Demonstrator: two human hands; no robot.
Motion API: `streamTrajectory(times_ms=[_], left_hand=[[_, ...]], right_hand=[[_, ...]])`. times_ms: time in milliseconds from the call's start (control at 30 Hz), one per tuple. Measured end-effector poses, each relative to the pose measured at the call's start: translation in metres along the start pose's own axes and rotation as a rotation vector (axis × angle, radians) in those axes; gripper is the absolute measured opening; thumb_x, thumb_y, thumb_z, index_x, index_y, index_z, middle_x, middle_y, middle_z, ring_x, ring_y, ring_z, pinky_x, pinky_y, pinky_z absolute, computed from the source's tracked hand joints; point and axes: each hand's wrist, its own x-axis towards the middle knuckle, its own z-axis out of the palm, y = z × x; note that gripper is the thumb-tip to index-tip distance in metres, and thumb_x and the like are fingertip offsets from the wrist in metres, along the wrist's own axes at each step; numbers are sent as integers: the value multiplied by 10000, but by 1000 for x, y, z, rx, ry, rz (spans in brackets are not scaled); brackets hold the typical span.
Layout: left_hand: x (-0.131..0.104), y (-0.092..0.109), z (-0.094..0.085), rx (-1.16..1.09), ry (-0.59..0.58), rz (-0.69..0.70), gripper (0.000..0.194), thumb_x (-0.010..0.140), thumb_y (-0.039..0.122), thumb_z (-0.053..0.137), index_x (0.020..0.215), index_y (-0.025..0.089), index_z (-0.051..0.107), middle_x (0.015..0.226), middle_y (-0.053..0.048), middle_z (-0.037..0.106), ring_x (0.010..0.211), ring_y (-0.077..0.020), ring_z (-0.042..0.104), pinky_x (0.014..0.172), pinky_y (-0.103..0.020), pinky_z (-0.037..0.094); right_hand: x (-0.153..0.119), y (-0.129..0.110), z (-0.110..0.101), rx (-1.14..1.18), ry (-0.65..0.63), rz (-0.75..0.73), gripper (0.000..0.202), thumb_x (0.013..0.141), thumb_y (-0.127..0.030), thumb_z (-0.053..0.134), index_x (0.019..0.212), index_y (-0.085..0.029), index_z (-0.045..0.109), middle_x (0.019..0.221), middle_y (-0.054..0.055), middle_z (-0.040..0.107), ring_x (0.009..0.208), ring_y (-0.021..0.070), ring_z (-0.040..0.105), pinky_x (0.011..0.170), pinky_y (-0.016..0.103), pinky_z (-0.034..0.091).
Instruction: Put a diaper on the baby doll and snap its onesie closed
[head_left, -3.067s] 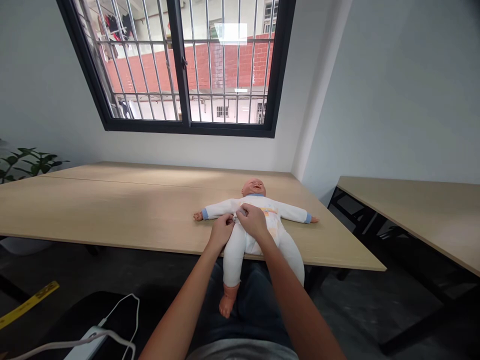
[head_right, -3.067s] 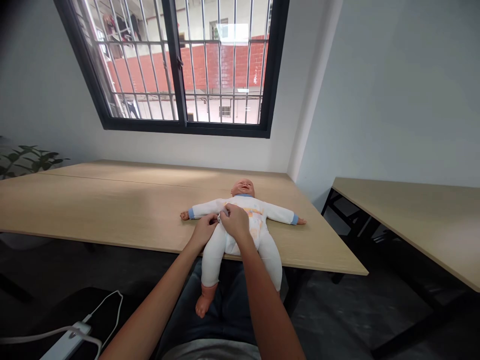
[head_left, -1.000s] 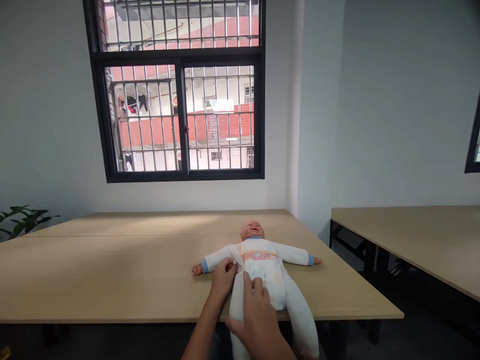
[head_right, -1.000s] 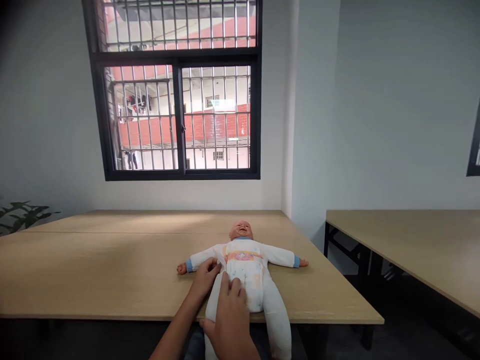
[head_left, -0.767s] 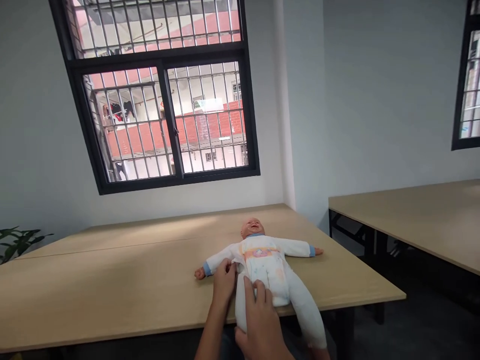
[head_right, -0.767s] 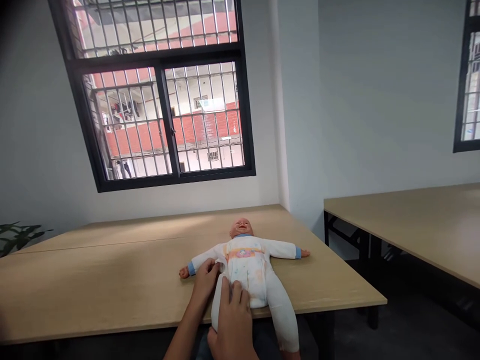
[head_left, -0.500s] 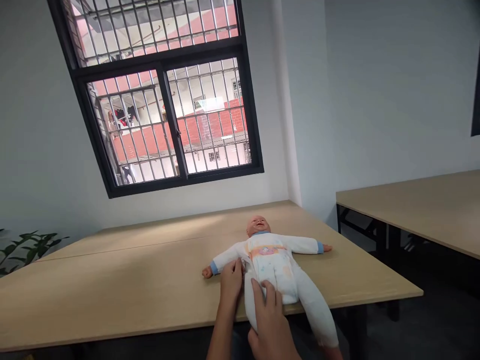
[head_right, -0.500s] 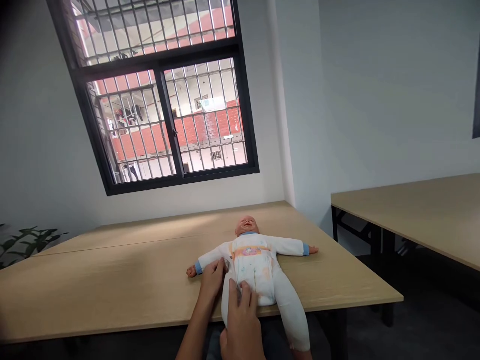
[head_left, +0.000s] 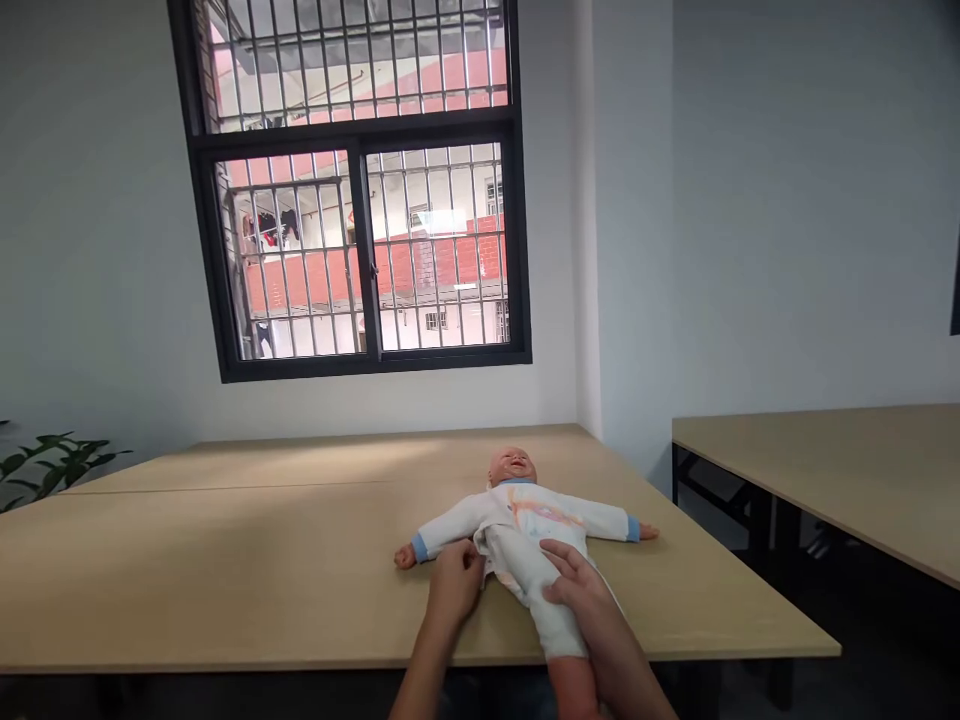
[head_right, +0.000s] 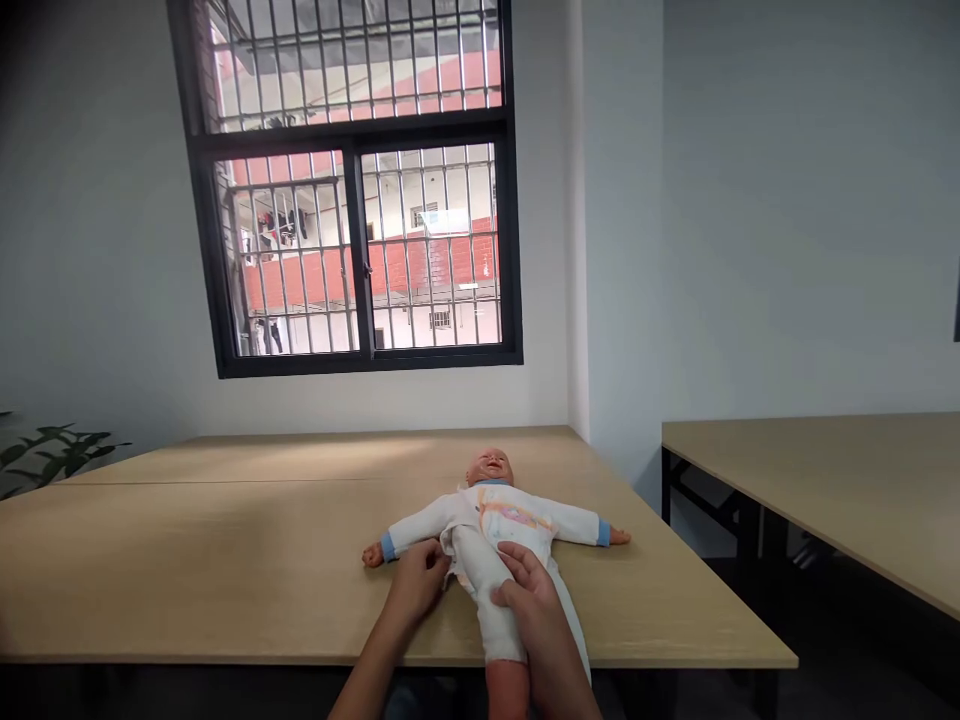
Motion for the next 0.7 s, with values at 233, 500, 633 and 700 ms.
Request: streamTrajectory(times_ms=[233,500,633,700], left_hand=[[3,-2,-1,-217,26,-123,328,841,521,402,674,238,394,572,24,507,527,-165,522,507,-266,379],[0,10,-4,-639,-21,-249,340,608,404,741,752,191,520,561,45,553,485,-122,534,484,-228,420],[-5,18,-9,-755,-198,-192,367,551,139,697,909,167,620,727,-1,666,642,-139,615,587,-221,454],[-6,20,-11,-772,-188,-222,390,548,114,658,934,164,635,656,23,632,589,-125,589,559,-212,434]], right_hand=[[-6,11,0,-176,-6,-58,544,532,-199,529,1074,-200,572,1187,81,650,1085,270,602,882,333,466],[-10,54,2,-668,-7,-346,619,475,-105,525,1081,-208,595,1189,94,606,1144,297,556,965,358,443],[-11,63,3,-803,-49,-437,644,480,-80,524,1114,-180,577,1234,120,541,1220,308,488,1047,388,387],[-14,62,5,-828,-51,-418,641,494,-77,520,1127,-171,565,1239,126,519,1214,303,485,1055,398,379]])
